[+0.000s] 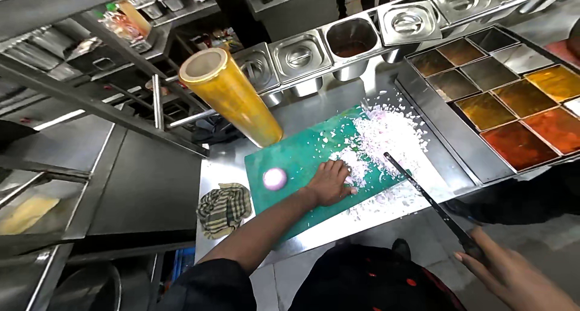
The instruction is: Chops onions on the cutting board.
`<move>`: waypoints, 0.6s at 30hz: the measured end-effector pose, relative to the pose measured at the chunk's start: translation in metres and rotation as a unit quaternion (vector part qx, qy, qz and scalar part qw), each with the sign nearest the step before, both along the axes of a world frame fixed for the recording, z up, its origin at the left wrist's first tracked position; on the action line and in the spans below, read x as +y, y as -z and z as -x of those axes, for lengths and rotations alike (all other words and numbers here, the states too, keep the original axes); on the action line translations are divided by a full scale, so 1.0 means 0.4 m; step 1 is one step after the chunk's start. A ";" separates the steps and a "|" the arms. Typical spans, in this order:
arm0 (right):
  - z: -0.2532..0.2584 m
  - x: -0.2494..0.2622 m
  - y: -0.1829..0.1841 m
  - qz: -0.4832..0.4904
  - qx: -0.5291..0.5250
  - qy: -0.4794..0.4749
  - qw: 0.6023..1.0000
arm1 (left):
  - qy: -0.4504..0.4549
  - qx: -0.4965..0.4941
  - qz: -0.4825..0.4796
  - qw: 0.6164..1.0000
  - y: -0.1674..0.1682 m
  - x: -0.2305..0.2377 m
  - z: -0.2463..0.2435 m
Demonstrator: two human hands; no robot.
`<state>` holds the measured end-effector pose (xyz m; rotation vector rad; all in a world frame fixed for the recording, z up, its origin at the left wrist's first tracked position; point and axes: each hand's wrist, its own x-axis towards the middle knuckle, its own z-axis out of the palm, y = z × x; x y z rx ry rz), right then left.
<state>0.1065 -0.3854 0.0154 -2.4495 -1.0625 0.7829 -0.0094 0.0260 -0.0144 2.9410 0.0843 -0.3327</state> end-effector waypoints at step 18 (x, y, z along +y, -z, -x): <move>0.019 -0.007 0.020 -0.019 0.007 -0.001 1.000 | -0.095 0.069 0.093 0.989 -0.076 0.070 -0.128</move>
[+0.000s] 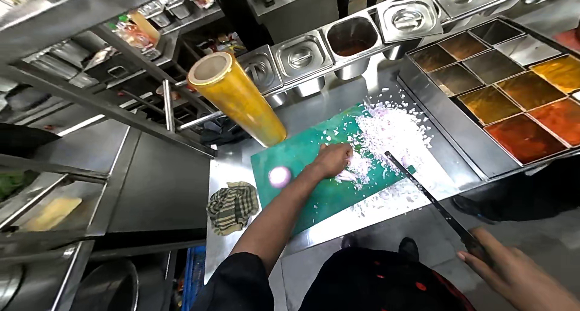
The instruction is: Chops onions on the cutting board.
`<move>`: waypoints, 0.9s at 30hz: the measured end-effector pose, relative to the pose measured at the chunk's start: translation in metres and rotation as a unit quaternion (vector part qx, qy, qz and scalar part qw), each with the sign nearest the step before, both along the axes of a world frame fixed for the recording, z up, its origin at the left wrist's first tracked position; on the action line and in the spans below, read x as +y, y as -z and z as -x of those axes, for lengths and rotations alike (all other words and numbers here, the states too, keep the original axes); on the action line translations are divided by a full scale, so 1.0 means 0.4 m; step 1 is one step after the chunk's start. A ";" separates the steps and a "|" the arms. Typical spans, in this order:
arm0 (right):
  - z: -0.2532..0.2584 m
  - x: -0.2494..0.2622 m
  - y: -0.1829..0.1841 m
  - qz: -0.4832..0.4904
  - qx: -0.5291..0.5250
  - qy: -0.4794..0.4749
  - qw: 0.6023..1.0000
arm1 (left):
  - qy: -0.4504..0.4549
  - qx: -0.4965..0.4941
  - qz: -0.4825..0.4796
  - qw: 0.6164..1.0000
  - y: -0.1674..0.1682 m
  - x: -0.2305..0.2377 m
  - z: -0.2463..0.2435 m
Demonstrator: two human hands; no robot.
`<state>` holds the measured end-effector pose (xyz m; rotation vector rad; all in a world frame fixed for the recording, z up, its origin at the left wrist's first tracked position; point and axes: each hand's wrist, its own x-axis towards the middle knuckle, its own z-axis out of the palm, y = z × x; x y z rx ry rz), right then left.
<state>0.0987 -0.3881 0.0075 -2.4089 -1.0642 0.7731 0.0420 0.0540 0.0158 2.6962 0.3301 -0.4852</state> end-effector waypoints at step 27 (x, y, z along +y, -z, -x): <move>0.055 0.201 0.012 0.089 0.038 -0.050 0.994 | -0.222 -0.113 0.063 0.966 0.052 -0.119 0.131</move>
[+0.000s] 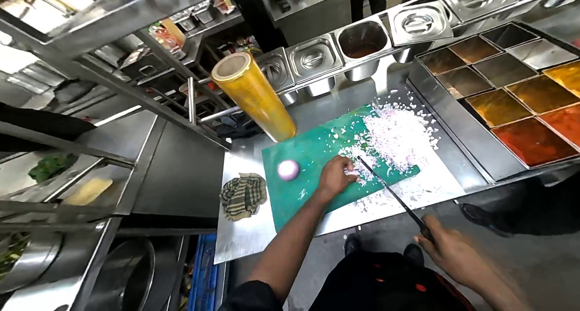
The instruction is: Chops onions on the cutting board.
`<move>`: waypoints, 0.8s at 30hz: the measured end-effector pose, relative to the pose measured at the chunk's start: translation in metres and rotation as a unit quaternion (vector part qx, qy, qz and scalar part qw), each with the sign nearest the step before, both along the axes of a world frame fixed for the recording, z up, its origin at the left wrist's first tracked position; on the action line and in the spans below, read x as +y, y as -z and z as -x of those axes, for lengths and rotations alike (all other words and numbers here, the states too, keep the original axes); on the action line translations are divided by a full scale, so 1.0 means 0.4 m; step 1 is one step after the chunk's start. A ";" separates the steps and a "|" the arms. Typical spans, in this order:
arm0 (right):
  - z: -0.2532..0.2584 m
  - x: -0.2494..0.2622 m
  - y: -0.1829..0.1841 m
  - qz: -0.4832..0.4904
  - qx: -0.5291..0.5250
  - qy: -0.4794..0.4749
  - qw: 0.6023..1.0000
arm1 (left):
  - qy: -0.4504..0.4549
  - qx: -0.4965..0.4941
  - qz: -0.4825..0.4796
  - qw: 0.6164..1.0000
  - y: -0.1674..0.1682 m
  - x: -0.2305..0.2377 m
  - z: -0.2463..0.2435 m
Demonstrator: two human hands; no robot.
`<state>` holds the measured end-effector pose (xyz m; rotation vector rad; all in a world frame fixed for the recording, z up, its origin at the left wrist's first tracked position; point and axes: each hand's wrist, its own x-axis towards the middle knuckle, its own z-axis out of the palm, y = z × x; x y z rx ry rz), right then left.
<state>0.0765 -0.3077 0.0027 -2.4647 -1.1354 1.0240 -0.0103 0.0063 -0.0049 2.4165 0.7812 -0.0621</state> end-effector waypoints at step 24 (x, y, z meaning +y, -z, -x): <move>0.085 0.093 0.014 0.057 -0.066 -0.009 0.996 | 0.052 0.036 -0.046 0.997 -0.033 0.037 0.034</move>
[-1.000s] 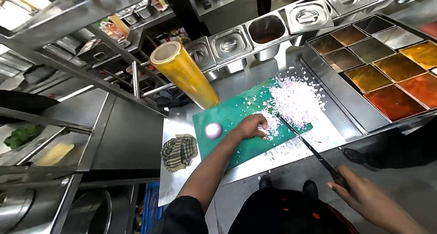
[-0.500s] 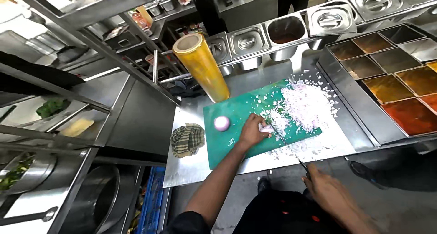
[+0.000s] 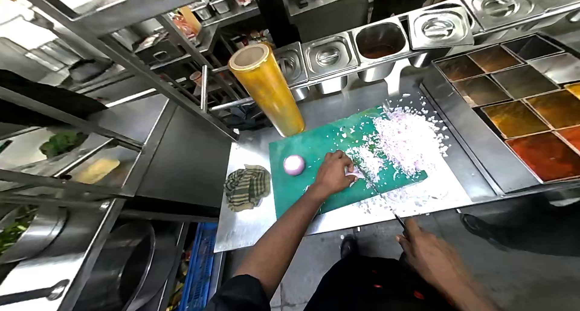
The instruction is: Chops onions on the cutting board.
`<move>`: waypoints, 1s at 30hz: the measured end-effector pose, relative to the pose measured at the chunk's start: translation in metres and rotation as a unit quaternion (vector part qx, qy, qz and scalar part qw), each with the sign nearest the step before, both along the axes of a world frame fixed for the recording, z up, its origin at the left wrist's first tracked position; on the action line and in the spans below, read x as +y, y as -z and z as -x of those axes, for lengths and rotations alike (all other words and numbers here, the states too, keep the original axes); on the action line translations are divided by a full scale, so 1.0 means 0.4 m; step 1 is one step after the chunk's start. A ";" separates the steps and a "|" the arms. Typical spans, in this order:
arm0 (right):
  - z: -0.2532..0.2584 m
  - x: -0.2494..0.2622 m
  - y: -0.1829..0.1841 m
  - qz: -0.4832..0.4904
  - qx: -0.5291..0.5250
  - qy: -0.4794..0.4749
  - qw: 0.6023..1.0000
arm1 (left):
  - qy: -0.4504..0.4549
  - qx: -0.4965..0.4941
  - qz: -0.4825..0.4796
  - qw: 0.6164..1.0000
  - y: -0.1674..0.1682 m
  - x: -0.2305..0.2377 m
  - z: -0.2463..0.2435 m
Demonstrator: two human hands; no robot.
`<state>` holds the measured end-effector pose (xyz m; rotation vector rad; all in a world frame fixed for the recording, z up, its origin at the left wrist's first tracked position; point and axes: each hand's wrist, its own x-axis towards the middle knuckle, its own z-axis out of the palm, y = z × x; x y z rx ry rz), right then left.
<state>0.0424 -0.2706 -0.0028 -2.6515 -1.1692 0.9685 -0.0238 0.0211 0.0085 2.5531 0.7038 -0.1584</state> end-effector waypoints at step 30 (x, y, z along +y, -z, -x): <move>-0.014 -0.005 0.013 -0.045 -0.097 -0.040 0.993 | 0.046 0.078 0.036 0.995 -0.016 -0.001 -0.037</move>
